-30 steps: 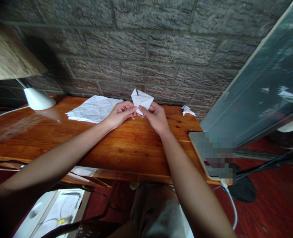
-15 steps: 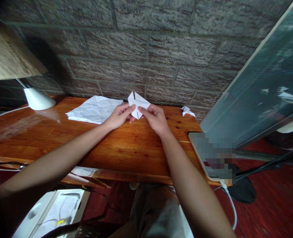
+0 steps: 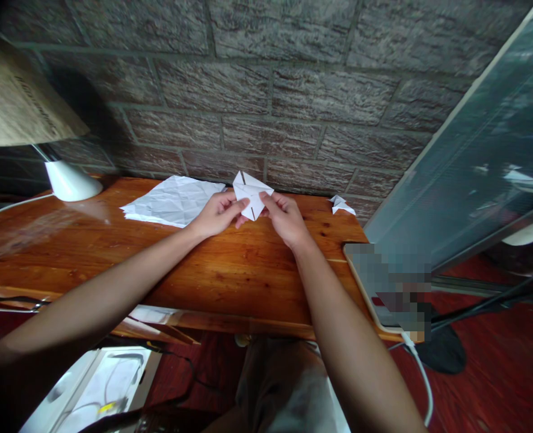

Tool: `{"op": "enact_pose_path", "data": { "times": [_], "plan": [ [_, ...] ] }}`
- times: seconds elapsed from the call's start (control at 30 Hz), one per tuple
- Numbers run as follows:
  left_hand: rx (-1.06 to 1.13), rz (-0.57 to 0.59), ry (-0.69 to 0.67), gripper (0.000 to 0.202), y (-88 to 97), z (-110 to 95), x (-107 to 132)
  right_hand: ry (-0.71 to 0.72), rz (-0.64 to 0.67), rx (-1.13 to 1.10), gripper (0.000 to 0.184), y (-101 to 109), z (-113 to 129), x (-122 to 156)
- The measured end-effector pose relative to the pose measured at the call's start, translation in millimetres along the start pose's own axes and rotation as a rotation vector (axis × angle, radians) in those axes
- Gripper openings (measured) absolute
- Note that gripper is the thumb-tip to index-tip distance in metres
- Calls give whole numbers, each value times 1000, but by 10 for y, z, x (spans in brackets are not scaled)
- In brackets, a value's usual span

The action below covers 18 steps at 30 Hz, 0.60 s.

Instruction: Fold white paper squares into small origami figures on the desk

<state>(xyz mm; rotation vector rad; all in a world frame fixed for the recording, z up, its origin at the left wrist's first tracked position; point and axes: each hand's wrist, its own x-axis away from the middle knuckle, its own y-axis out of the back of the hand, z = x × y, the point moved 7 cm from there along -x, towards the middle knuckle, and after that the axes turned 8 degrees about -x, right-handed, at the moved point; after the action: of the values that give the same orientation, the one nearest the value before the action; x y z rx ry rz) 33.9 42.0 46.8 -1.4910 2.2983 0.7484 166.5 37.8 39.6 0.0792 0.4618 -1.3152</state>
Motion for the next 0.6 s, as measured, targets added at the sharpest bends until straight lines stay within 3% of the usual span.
{"op": "enact_pose_path", "data": {
  "times": [0.3,0.6],
  "plan": [
    [-33,-64,36,56,70,59,-18,23,36,67,36,-7,44,15],
    [-106,-139,19,55,141,4,-11,-26,-76,-24,31,54,56,-1]
  ]
}}
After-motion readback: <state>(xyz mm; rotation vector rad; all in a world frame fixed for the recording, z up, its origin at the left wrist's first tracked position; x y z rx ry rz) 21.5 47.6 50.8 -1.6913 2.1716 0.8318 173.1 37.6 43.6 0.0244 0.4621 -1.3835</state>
